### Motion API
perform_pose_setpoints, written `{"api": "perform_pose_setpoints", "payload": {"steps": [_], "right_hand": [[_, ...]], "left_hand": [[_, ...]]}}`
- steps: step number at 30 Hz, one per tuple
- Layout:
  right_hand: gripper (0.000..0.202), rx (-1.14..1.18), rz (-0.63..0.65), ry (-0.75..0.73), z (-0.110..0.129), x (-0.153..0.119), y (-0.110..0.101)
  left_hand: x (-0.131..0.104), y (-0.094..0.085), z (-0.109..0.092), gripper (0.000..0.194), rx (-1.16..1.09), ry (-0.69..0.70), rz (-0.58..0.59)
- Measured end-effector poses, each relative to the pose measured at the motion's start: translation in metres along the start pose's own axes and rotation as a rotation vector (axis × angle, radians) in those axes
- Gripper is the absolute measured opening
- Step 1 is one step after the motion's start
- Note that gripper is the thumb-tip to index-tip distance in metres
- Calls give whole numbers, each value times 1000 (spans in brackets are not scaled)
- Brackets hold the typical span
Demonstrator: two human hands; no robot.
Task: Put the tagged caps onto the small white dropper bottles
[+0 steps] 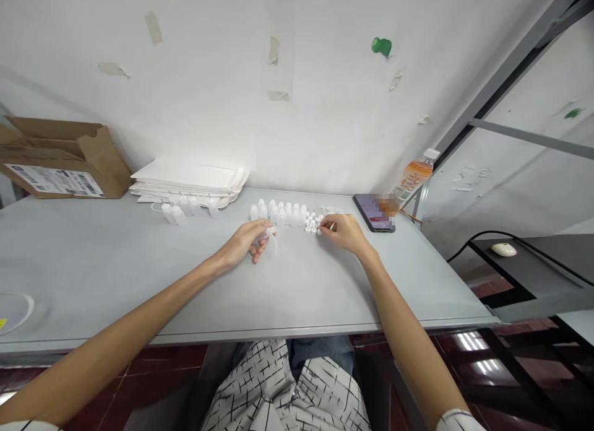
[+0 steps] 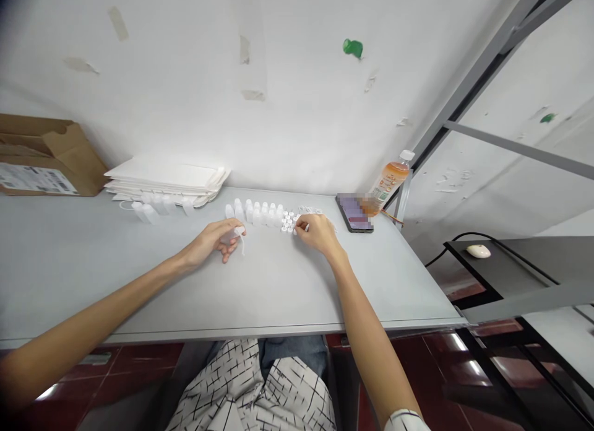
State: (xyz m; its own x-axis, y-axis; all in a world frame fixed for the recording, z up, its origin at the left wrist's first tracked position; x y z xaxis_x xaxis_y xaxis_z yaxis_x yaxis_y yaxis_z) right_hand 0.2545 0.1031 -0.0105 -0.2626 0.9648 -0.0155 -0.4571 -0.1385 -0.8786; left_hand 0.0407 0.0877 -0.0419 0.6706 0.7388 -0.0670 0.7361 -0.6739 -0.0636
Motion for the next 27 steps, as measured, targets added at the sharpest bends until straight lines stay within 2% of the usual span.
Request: {"api": "perform_pose_setpoints", "payload": {"steps": [7,12,18,23,27], "right_hand": [[15,-46,40,16,0,0,3],[15,-67,44,5,0,1,5],[14,48,63,2,-3,0,2],[17,345,-48,-83,6,-7,-16],[24,728,-11,-220,27,-7,-8]], "left_hand": [[-3,1,-9,26,259,-12,-34],[-3,0,-3,14,205,-26,-18],[-3,5,1,14,97,-1,69],[-3,13,5,32,12,-38,141],[-3,22,7,46,29,-74,183]]}}
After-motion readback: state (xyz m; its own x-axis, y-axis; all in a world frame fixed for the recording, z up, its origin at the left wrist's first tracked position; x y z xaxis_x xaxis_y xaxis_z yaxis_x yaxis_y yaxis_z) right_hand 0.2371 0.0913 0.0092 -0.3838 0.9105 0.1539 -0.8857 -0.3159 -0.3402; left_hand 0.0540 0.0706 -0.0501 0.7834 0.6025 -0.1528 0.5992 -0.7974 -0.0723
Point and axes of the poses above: each hand's wrist, its own x-axis towards the middle knuckle, its own y-axis out of the palm, z = x × y, the point moved 10 cm from there along x, towards the middle knuckle, and after that the axes turned 14 degrees about z, right-handed, at the moved point
